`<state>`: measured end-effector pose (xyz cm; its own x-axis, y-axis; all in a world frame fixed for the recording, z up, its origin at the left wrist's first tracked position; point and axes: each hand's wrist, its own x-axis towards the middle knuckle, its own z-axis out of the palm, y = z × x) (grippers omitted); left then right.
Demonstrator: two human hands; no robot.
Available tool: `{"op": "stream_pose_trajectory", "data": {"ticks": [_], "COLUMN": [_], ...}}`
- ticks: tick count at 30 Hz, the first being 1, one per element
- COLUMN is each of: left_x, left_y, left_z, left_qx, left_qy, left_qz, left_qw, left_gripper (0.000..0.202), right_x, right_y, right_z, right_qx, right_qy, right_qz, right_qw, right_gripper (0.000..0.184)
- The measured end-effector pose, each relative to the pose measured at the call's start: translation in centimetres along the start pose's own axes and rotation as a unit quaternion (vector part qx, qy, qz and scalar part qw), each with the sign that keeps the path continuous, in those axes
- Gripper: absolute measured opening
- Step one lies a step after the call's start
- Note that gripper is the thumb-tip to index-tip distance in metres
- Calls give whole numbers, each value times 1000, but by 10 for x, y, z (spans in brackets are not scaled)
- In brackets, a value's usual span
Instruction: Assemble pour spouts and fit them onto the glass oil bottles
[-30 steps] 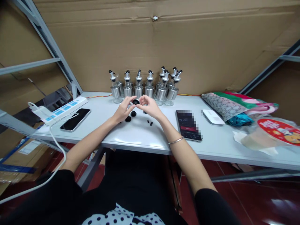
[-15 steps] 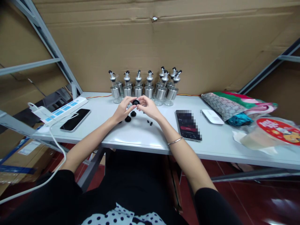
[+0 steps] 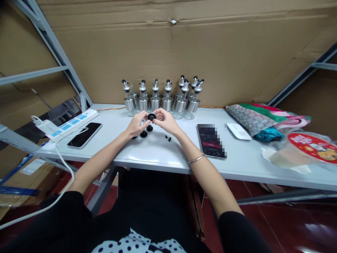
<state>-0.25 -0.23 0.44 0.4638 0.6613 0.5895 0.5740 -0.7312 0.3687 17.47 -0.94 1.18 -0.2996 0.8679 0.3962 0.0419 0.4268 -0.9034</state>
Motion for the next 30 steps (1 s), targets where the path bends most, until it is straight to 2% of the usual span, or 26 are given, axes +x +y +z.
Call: {"op": "stream_pose_trajectory", "data": {"ticks": [8, 17, 21, 30], "left_x": [-1, -1, -1, 1], "left_y": [0, 0, 0, 6], "left_z": [0, -1, -2, -3], "left_qx": [11, 32, 39, 27], "left_qy": [-9, -37, -31, -22], "left_qz": [-4, -14, -8, -37], "left_qw": [1000, 999, 999, 999], "left_gripper": [16, 15, 13, 15], "right_x": [0, -2, -1, -3], "right_y": [-1, 0, 1, 3], "right_z": [1, 2, 2, 2], "right_qx": [14, -5, -17, -74], "right_qy": [-1, 9, 4, -5], "right_qz": [20, 16, 8, -15], "right_qw": [1000, 1000, 1000, 997], "right_gripper": [22, 26, 26, 21]}}
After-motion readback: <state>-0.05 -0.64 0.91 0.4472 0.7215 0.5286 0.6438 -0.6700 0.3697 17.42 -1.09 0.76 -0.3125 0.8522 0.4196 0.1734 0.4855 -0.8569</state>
